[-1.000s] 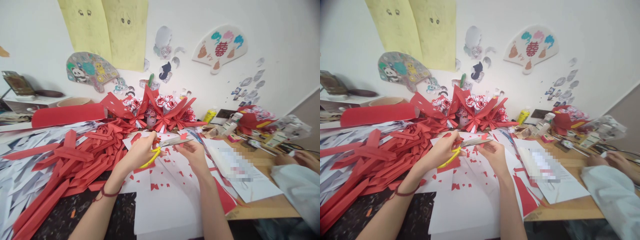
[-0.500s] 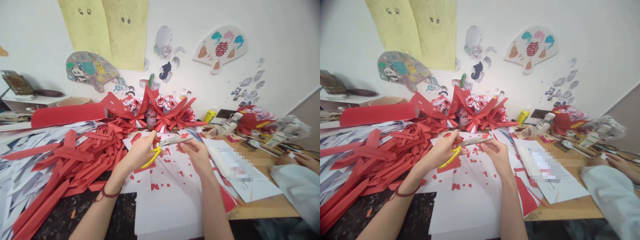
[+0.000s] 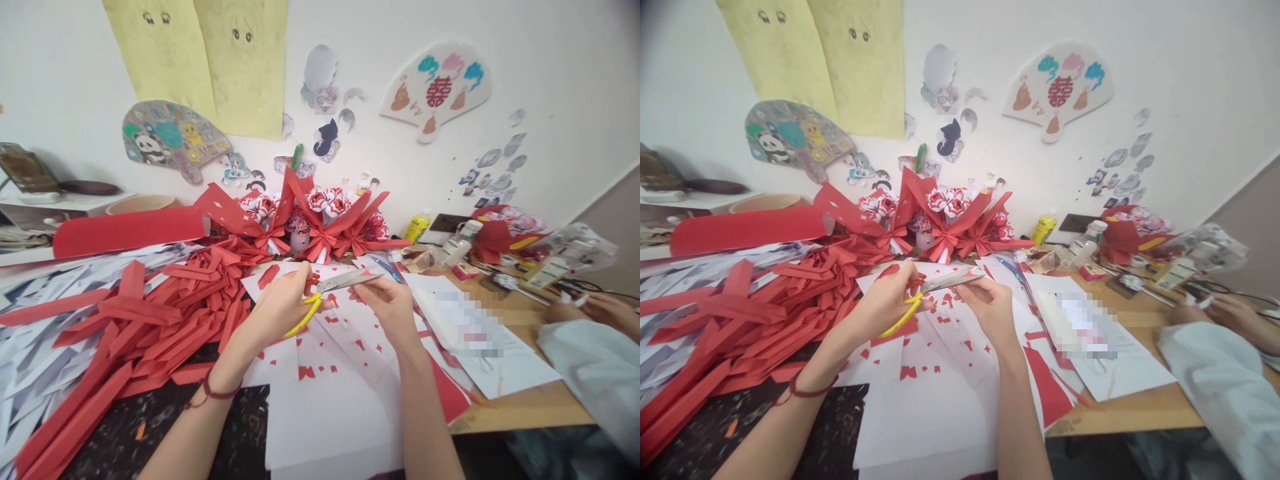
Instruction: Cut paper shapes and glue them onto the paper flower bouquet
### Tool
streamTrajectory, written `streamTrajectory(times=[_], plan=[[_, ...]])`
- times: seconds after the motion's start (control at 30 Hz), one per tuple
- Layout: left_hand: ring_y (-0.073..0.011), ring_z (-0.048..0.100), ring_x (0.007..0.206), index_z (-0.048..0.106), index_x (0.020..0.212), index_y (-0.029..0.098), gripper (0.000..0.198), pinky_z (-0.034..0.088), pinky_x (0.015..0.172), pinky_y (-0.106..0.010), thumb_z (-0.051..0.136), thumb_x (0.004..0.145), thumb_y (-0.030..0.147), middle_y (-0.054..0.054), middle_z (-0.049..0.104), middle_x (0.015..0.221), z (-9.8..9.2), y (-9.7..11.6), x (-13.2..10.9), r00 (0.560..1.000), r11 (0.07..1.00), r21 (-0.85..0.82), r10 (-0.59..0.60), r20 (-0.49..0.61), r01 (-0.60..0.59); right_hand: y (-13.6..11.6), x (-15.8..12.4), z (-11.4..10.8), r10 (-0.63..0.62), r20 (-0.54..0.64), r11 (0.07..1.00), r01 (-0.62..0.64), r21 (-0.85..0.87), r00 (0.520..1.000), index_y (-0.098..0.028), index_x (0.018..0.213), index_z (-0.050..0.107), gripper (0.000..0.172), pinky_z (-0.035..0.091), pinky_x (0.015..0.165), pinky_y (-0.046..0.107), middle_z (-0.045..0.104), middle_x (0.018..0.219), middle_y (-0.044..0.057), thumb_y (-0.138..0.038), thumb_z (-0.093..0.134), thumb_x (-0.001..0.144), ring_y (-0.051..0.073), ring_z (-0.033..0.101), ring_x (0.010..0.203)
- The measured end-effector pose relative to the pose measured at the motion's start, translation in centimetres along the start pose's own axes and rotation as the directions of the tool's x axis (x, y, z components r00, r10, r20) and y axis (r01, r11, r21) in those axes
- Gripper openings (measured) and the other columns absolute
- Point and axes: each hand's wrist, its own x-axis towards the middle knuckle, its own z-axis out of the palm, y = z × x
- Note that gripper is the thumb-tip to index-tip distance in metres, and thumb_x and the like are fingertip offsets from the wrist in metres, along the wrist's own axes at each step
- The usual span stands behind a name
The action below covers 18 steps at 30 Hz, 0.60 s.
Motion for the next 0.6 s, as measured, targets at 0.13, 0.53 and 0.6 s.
streamTrajectory(times=[0.13,0.53,0.6], plan=[[-0.0193,0.049,0.058,0.031,0.086,0.027,0.037,0.028,0.054,-0.027,0.052,0.085,0.057,0.004,0.051,0.069,-0.2,0.18,-0.08,1.0,0.999,0.046,0.016,-0.005,-0.016,-0.01,-0.03,-0.02,-0.023,0.017,1.0,0.024,-0.015,1.0,-0.021,0.083,0.077,0.012,0.057,0.067,0.029,0.074,0.077,0.003,-0.031,0.077,0.077,0.016,0.068,0.067],[-0.0188,0.051,0.059,0.031,0.086,0.026,0.034,0.027,0.055,-0.027,0.052,0.085,0.053,0.004,0.052,0.069,-0.29,0.31,-0.02,0.999,0.999,0.029,0.035,0.007,-0.035,0.14,-0.05,-0.17,-0.036,0.002,0.999,0.036,-0.026,0.999,-0.021,0.085,0.077,0.012,0.057,0.068,0.031,0.074,0.078,0.003,-0.031,0.076,0.078,0.017,0.067,0.069],[-0.0189,0.05,0.06,0.031,0.085,0.026,0.034,0.027,0.055,-0.027,0.052,0.085,0.053,0.003,0.052,0.07,-0.36,0.32,-0.04,0.999,0.998,0.035,0.044,0.001,-0.044,0.22,-0.03,-0.27,-0.039,-0.004,0.999,0.039,-0.02,0.999,-0.021,0.085,0.077,0.012,0.057,0.068,0.031,0.074,0.08,0.003,-0.031,0.076,0.078,0.017,0.067,0.07]])
